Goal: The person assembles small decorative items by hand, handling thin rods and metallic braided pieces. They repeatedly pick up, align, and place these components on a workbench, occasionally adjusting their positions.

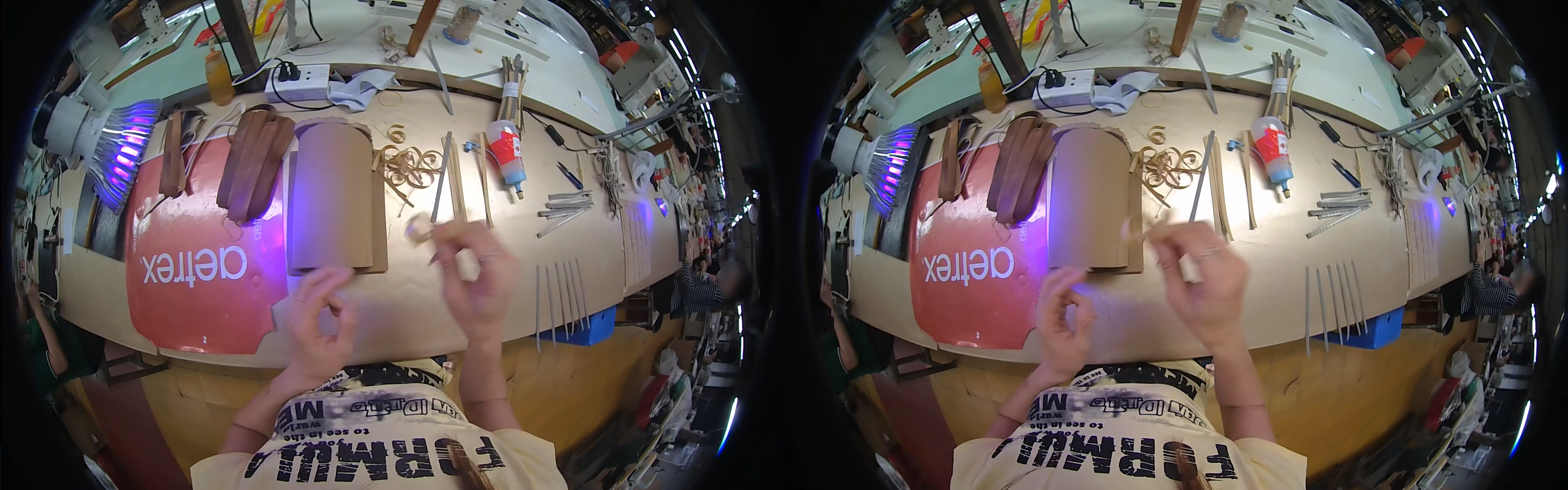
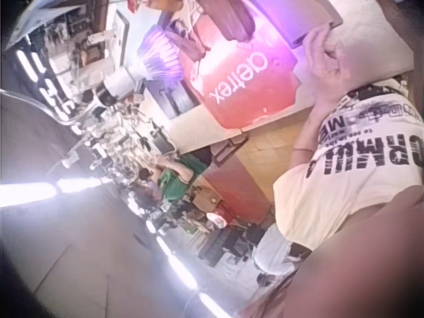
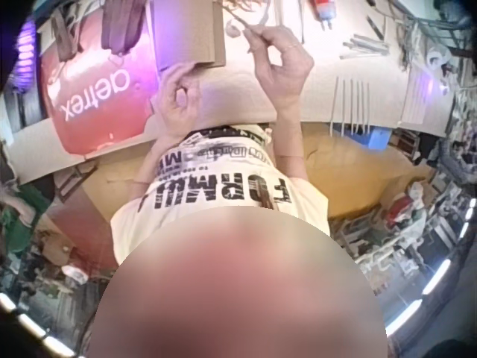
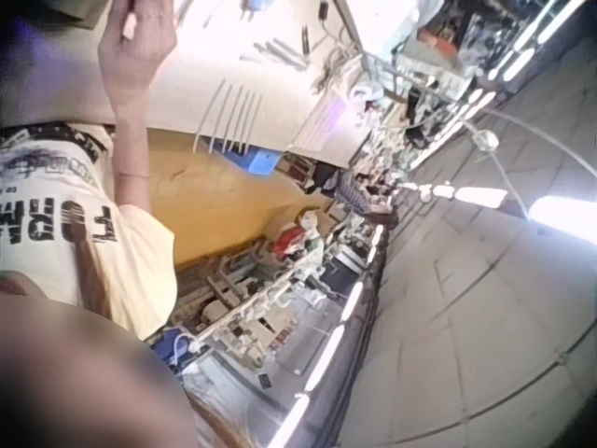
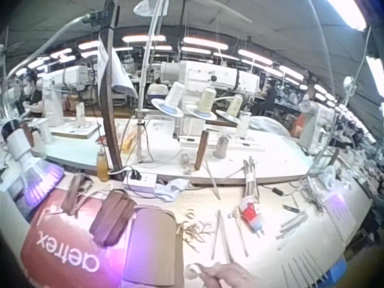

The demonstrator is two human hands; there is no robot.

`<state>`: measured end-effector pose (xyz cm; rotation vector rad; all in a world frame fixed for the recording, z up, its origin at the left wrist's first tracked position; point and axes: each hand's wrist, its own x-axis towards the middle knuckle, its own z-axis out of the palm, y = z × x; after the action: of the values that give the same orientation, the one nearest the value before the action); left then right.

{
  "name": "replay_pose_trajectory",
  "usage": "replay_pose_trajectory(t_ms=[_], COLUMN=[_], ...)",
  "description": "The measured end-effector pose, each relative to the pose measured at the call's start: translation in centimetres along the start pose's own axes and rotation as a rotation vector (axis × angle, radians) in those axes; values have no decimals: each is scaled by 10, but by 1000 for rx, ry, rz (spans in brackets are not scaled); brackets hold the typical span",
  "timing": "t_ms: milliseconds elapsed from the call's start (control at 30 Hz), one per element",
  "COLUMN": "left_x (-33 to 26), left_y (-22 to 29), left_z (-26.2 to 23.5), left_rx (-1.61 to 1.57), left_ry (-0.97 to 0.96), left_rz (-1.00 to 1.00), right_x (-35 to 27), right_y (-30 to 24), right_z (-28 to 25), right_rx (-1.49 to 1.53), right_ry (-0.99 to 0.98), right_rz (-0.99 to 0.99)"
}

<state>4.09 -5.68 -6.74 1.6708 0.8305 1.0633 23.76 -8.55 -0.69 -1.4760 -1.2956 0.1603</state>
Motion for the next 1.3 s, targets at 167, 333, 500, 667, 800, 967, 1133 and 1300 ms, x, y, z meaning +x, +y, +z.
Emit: replay_pose_trajectory(t_ms=[167,333,500,667,800,967,1133,1300], left_x=[-26,-44,-46,-44,-41,-43,-45,-43], left_y=[-39,-66,-72,-70,-69,-70,-71,-70], left_z=[27,45,49,49,47,49,51,51], left_rx=[223,354,286,333,350,353,353,347], left_ry=[-378,-527,-464,-526,-548,-525,-509,-509], left_rz=[147,299,164,221,243,235,224,229], right_x=[52,42,-16,-25,-25,-30,-36,-41], right_y=[52,110,122,132,136,141,144,148], right_z=[29,53,20,-11,-7,-9,-28,-35], right_rx=[38,-715,-647,-851,-723,-528,-163,-146], right_ry=[334,-364,-68,-25,-3,147,278,371], right_rz=[-244,203,485,701,803,847,904,837])
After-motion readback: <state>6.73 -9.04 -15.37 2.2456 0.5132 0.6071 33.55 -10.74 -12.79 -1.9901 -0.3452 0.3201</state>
